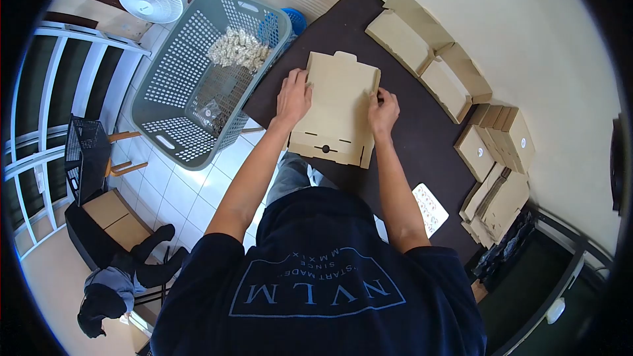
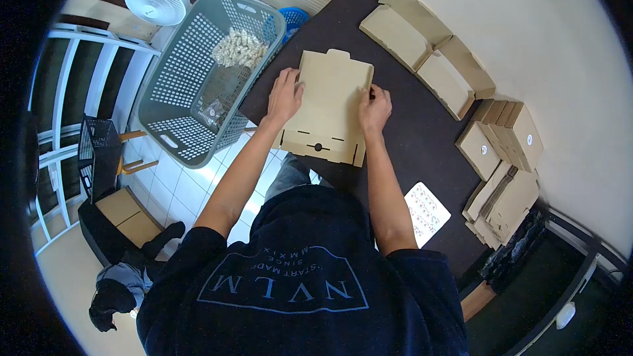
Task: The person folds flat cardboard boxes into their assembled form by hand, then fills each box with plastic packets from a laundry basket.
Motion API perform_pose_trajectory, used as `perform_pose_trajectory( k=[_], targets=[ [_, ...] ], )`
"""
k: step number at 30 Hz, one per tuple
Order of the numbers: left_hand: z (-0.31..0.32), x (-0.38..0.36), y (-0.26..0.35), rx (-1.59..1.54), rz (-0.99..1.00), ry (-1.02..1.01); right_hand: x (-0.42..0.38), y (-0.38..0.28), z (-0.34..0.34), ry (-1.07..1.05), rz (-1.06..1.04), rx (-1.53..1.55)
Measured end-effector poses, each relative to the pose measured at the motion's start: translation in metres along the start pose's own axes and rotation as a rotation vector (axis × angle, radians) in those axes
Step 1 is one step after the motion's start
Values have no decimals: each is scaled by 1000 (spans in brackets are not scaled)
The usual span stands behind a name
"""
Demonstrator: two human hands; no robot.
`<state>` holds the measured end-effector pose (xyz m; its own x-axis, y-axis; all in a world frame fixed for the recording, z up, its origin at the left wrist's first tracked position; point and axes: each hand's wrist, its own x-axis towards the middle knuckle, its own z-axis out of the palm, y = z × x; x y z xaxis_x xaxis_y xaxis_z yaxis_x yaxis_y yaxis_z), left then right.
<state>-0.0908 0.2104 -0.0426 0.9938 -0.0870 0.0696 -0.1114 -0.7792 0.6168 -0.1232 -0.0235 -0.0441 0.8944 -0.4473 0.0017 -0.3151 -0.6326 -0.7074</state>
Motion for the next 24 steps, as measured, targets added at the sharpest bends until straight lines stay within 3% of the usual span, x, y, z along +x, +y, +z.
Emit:
perform_pose_trajectory(
  k=[2,8,12,15,17,20,24],
  targets=[
    [2,2,4,105,108,-61,1,-5,2,-56,-148,-98],
    [10,12,-8,307,277,-82,-2,-16,8,-178,-221,-359],
    [-2,22,-7,257,250,-143,14,-14,8,-263,-187,-349],
    [-4,36,-17,215,257,-198,31,-3,3,-273,-284,-378],
    [1,40,-26,246,408,-110,39,6,4,-257,-382,-316],
    [1,39,-32,257,409,-137,37,-1,-5,-397,-325,-343],
    [-4,43,-27,305,381,-170,42,3,4,-394,-336,-393]
  ],
)
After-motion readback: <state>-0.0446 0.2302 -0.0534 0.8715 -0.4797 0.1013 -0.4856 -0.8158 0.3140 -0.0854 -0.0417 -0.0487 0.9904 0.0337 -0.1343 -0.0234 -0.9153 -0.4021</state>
